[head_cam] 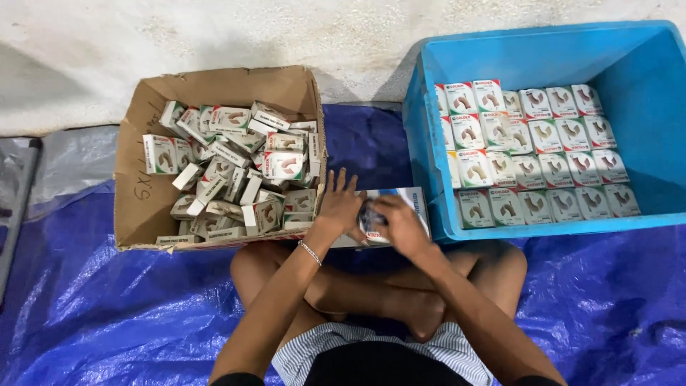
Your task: A person is transferring small white boxes from a cardboard box into a blue plastic bin, arranging them in neat rows.
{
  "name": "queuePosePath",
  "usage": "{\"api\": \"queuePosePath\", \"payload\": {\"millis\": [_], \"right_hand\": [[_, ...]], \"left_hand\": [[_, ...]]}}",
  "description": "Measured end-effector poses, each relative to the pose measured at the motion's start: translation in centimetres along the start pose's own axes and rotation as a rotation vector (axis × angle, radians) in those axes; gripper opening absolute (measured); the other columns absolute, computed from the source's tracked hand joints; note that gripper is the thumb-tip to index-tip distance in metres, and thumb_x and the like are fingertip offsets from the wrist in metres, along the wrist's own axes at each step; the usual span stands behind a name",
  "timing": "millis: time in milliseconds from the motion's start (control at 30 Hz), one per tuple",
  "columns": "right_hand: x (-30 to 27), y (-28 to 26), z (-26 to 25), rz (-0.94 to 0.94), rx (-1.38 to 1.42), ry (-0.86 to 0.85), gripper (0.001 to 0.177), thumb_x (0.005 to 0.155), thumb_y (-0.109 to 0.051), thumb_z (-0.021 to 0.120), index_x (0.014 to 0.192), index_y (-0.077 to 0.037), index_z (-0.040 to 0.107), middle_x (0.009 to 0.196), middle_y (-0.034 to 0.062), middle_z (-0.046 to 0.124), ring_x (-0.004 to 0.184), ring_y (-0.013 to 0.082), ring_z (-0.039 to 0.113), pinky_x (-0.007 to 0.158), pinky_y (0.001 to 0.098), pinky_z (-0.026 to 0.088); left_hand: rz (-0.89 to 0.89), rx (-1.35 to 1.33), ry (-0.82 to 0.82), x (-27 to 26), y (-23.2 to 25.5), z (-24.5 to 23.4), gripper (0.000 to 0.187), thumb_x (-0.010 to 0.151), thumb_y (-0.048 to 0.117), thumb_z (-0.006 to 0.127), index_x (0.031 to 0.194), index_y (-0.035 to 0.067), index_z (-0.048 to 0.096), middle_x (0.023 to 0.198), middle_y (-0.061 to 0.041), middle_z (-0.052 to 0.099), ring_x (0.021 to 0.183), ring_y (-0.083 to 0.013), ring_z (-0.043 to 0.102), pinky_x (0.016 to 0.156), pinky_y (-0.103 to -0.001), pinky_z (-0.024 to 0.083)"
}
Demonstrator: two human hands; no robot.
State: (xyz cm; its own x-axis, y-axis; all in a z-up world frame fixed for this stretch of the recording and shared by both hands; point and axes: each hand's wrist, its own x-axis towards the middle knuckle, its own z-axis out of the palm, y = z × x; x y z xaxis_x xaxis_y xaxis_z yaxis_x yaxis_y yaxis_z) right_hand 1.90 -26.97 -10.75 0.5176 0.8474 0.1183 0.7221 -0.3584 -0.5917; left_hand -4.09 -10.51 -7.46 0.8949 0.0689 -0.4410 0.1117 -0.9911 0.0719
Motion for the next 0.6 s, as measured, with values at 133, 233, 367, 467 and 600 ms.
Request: {"api": "queuePosePath", "payload": {"millis": [133,233,367,467,600], "right_hand": [[-2.1,-1.1,-0.9,-0.015,-0.055,-0.047,0.038,0.072,-0.012,0.081,0.109,-0.008,0.073,0.110,0.0161,0.067,0.103,0.0383,0.066,0.081,0.0435,0.059],[-1.3,2.6,-0.1,0.052,-0.111,-0.027,0.036,0.071,-0.016,0.082,0.107,-0.013,0.075,0.110,0.0140,0.066,0.102,0.0360,0.066,0.081,0.0408,0.060],[0.8,3.9,2.2,0.079,-0.241,0.125,0.042,0.072,-0.019,0.080,0.113,-0.016,0.073,0.116,0.0095,0.060,0.104,0.0341,0.065,0.083,0.0416,0.058],[0.0,1.5,2.2,0.081,-0.216,0.093,0.041,0.073,-0.018,0.081,0.113,-0.019,0.073,0.115,0.0063,0.060,0.105,0.0310,0.065,0.084,0.0387,0.058],[-3.1,-0.1,1.6,0.053,-0.238,-0.005,0.040,0.068,-0.023,0.082,0.107,-0.025,0.074,0.113,0.0001,0.059,0.104,0.0271,0.065,0.082,0.0362,0.058]], "left_hand": [[-0.001,0.020,0.021,-0.2,0.0,0.7,0.105,0.053,0.053,0.089,0.144,0.016,0.051,0.156,-0.019,0.036,0.148,-0.0480,0.014,0.119,-0.064,-0.001],[0.027,-0.061,-0.039,0.3,-0.4,0.7,0.114,0.049,0.059,0.086,0.148,0.019,0.046,0.156,-0.015,0.038,0.149,-0.0461,0.014,0.118,-0.064,-0.006],[-0.003,0.000,-0.007,0.2,-0.2,1.0,0.109,0.050,0.055,0.089,0.145,0.023,0.049,0.154,-0.016,0.042,0.148,-0.0493,0.014,0.118,-0.065,-0.006],[-0.010,0.011,-0.016,-0.2,0.1,0.3,0.108,0.050,0.054,0.090,0.145,0.023,0.049,0.154,-0.016,0.041,0.148,-0.0496,0.013,0.118,-0.065,-0.008],[-0.010,0.024,-0.026,0.1,0.2,0.5,0.106,0.054,0.051,0.091,0.147,0.024,0.048,0.154,-0.016,0.041,0.148,-0.0494,0.012,0.117,-0.066,-0.010]]}}
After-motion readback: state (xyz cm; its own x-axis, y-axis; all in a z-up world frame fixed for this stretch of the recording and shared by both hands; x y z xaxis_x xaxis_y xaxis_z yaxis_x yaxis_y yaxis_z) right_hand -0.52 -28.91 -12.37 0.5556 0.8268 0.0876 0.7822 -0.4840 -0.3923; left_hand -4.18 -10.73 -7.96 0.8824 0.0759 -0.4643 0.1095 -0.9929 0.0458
